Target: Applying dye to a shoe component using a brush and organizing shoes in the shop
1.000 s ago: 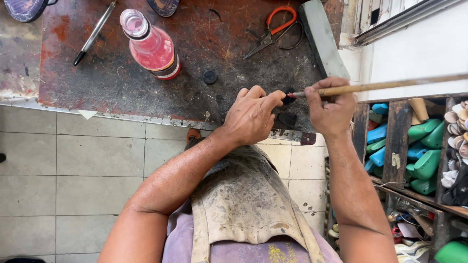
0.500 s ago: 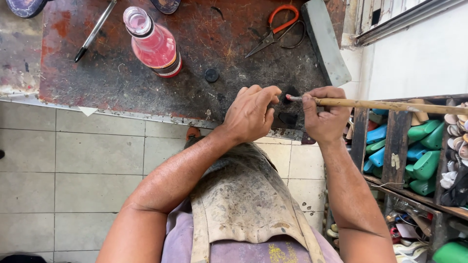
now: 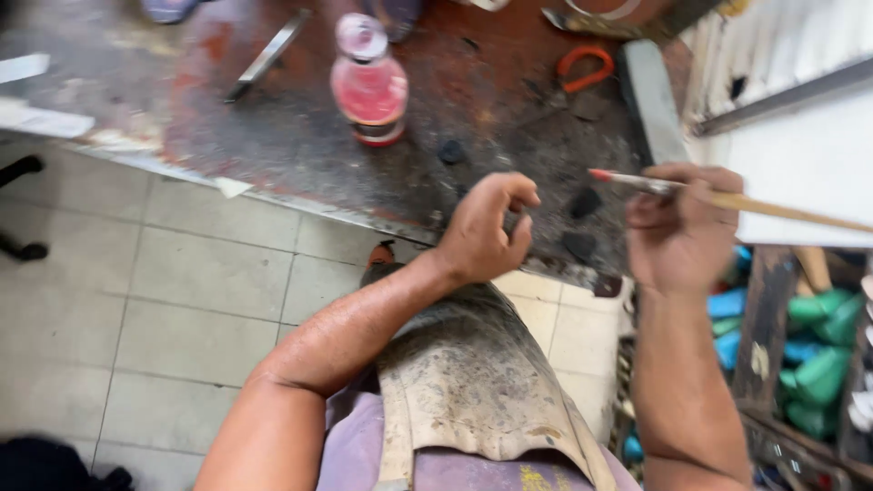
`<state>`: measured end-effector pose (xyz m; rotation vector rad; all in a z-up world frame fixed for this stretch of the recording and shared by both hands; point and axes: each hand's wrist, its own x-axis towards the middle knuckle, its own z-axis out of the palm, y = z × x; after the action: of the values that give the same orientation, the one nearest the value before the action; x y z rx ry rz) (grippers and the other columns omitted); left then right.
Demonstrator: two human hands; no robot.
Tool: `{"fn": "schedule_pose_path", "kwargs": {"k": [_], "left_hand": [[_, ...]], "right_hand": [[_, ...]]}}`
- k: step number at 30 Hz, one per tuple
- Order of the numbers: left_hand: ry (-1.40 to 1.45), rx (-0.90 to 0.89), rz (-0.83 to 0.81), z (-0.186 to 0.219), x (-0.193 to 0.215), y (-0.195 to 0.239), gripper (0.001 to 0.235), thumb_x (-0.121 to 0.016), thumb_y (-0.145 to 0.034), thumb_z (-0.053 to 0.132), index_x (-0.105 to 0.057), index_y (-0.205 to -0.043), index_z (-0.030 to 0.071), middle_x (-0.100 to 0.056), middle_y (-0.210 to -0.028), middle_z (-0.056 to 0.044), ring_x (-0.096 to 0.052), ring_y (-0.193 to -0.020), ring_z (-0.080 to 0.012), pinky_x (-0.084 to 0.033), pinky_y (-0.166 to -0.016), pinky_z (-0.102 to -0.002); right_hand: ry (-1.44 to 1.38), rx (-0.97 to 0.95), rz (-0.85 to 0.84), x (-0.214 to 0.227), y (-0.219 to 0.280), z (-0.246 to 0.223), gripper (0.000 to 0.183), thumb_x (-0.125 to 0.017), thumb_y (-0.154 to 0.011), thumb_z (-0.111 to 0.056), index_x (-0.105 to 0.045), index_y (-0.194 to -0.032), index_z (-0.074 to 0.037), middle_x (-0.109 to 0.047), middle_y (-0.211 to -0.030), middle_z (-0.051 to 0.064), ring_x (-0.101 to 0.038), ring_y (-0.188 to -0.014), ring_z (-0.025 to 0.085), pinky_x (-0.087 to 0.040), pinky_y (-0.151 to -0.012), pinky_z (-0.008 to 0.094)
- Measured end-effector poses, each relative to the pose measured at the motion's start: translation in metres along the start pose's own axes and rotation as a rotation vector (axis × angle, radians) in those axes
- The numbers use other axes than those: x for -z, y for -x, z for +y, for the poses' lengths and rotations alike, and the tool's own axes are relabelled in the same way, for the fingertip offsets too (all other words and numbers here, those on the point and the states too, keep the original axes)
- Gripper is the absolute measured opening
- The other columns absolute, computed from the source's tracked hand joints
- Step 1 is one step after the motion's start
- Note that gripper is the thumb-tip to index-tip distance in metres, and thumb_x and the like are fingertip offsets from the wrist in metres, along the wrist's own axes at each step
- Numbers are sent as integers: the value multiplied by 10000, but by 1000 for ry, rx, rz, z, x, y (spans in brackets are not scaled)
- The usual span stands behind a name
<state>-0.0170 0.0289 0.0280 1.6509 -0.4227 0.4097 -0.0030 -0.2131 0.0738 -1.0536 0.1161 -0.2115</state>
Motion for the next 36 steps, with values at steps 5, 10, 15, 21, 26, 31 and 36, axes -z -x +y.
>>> {"fn": "schedule_pose_path", "kwargs": {"k": [5,10,15,21,26,31,36], "left_hand": [[-337,-312,222,11,62,5,324,-645,-927,128,-505,-1204,36,-627,-1085,-182,-623,-954,-322,-504,-854,-464],[-543,-259,452,3,124,-21,670,-828,-797,233,-424,-1290,27,-522,-1276,-206,-539,-1199,-364,-488,-1046,-491],[-532,-48,312,-49,153,-28,1120,-1000,-692,265,-297,-1530,26,-472,-1512,-237,-512,-1397,-408,-450,-1198,-475],[-452,66,202,-70,154,-26,1125,-944,-726,284,-210,-1543,40,-637,-1385,-132,-636,-1176,-408,-491,-1007,-507],[-452,76,199,-74,152,-22,1129,-951,-741,325,-219,-1555,47,-642,-1403,-141,-642,-1148,-406,-491,-987,-517],[-450,106,202,-71,151,-23,1106,-944,-709,345,-286,-1547,48,-651,-1367,-126,-632,-1185,-363,-512,-968,-509],[-445,133,201,-69,152,-24,1116,-955,-649,350,-345,-1537,62,-663,-1327,-105,-630,-1193,-302,-542,-930,-478]], "right_hand": [[223,137,-343,-61,-8,-39,244,-596,-894,-130,-586,-1105,-9,-565,-1159,245,-669,-663,322,-706,-678,371],[355,426,-704,-156,-29,-40,79,-582,-1066,-68,-590,-1132,-26,-643,-1049,173,-719,-768,231,-663,-652,267],[379,387,-836,-230,-43,-34,224,-430,-985,64,-644,-1049,43,-603,-1057,193,-737,-831,288,-718,-709,285],[641,371,-865,-286,-49,-23,35,-558,-1011,100,-571,-1036,79,-651,-912,228,-704,-712,256,-604,-568,278],[1103,293,-803,-315,-39,-20,79,-712,-1055,41,-664,-1106,4,-673,-851,102,-693,-679,156,-613,-597,239],[1207,263,-897,-306,-49,7,150,-669,-1075,-104,-706,-1214,-60,-628,-1016,111,-606,-895,200,-532,-803,378],[1166,306,-943,-302,-49,19,231,-639,-1088,-119,-714,-1294,-47,-626,-1075,211,-630,-1005,331,-496,-868,479]]}}
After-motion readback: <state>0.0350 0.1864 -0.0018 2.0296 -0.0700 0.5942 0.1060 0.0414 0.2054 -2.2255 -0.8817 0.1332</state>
